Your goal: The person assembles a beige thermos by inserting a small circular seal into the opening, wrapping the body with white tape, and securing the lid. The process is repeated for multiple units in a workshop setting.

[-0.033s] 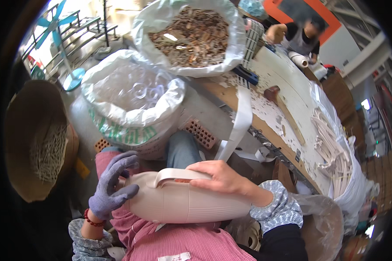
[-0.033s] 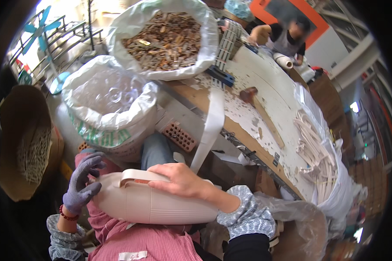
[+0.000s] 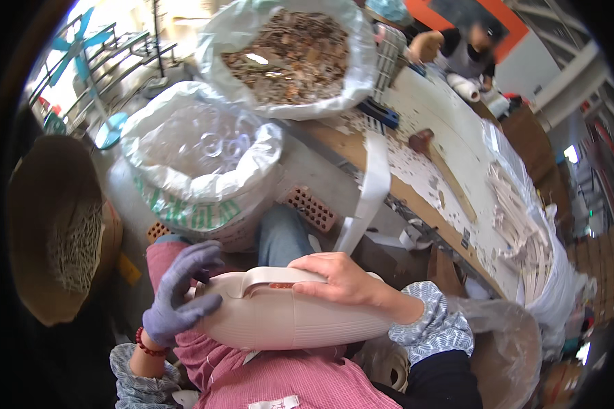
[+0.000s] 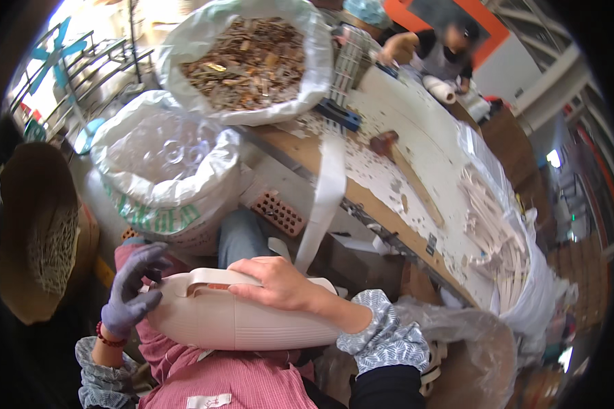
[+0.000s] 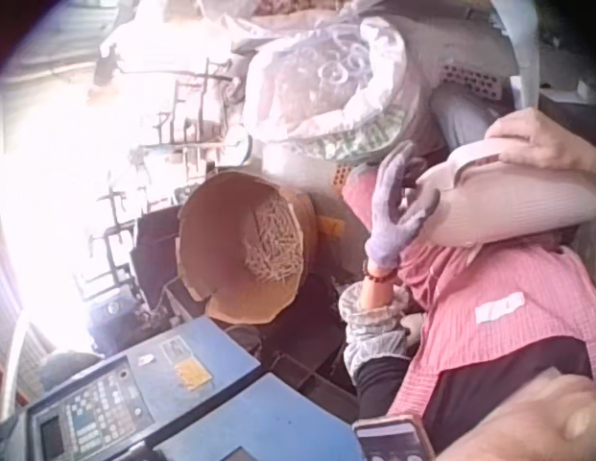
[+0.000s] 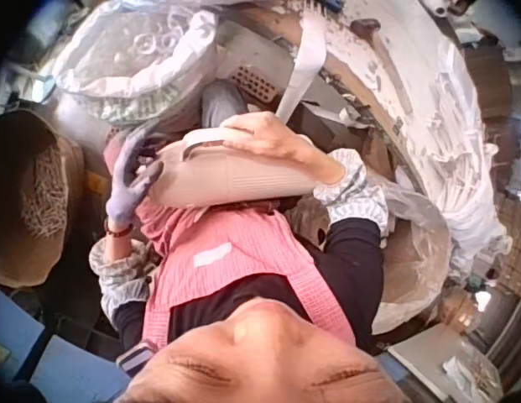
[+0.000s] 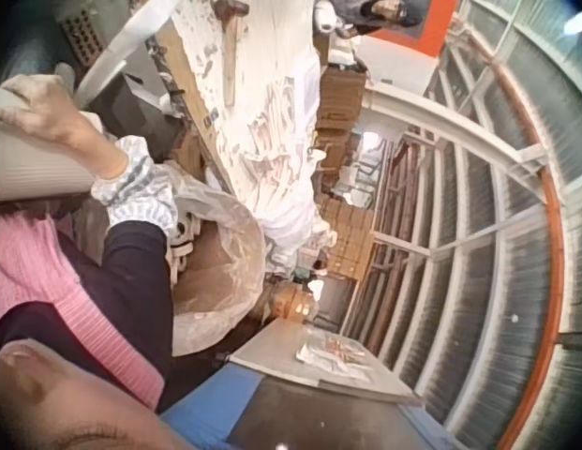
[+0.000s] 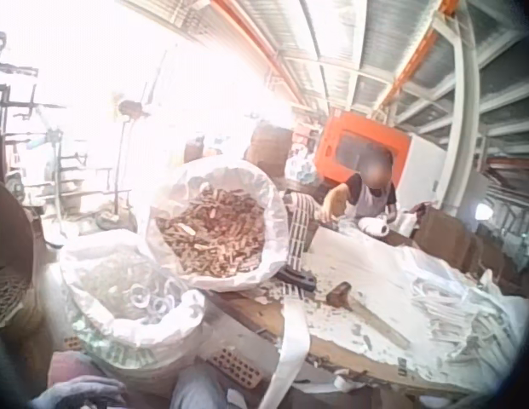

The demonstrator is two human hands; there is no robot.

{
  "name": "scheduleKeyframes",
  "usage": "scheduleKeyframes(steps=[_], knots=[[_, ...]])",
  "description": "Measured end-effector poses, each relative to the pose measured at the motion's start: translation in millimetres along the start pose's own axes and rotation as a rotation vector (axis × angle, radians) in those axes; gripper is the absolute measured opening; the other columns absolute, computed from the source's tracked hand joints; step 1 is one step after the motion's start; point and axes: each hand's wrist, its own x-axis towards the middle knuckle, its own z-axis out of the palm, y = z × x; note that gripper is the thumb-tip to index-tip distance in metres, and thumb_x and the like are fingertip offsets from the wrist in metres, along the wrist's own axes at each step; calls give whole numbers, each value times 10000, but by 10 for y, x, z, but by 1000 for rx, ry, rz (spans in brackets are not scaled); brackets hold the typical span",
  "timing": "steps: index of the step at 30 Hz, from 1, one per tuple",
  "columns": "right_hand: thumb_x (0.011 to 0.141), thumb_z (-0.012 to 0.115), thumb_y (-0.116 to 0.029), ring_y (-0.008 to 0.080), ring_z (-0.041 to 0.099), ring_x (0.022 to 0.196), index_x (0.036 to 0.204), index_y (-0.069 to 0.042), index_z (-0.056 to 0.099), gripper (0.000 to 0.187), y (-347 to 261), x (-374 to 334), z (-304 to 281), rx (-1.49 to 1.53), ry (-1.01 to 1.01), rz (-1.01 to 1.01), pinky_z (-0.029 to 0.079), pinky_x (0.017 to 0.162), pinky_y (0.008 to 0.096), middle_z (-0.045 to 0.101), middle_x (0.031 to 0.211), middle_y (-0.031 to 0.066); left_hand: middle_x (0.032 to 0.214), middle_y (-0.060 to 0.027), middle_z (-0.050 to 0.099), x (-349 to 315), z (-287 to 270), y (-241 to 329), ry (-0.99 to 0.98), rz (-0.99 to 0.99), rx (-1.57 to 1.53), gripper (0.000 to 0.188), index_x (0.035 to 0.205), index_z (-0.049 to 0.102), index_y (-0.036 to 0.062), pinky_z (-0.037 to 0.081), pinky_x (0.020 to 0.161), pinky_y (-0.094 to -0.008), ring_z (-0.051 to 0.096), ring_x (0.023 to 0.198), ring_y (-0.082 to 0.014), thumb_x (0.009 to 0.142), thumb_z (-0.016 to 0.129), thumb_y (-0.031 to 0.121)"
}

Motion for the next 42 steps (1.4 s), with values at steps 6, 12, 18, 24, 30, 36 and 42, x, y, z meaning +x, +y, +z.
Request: scheduleKeyframes(steps=[6,12,18,24,30,36,42], knots=[[884,665,-303,276,668,853,1101,-7,638,368,320,-799,-55,245,328,136,511,758,345,679,929,162,1328,-190,510,205,133,-143,-155,-44,367,576,1297,519,-20,334,1077,-414,465,1260,-326,819,657,271],[903,644,-145,222,643,889,1154,-26,634,278,586,-1548,19,-38,707,320,496,758,315,657,953,133,1194,-138,555,898,932,112,-356,-137,127,339,1192,514,-14,413,962,-337,544,1081,-239,896,538,148],[857,644,-108,263,571,754,867,-24,635,85,867,-4222,36,-672,1151,1227,481,723,364,641,897,108,1091,-116,589,1112,629,-327,-184,60,291,278,1175,555,0,450,917,-326,554,1028,-205,949,488,148],[597,833,-302,387,582,1083,1066,-58,690,548,1371,-5287,227,-542,217,1585,477,897,407,640,1145,185,1274,-184,548,946,45,-967,-9,409,786,357,1268,519,-12,437,996,-405,529,1184,-337,927,454,69],[675,740,-266,260,613,818,1089,8,676,501,-226,-3390,-566,-348,631,877,490,764,351,630,934,157,1217,-197,569,313,-485,-1478,310,80,280,356,1281,494,-32,435,987,-396,546,1151,-321,937,477,56],[740,654,-142,226,592,859,1112,76,626,432,-230,-1135,-478,-98,1140,-71,476,775,338,643,996,128,930,-72,641,9,-431,-1095,513,-216,-641,305,1148,569,54,532,631,-302,641,825,-186,1004,401,264],[675,680,-105,305,590,780,1026,49,655,384,-434,267,-272,-224,948,-546,487,720,385,660,894,157,865,-21,656,-648,-701,-1163,861,-314,-731,406,1163,581,127,420,358,-271,620,599,-160,988,405,449]])
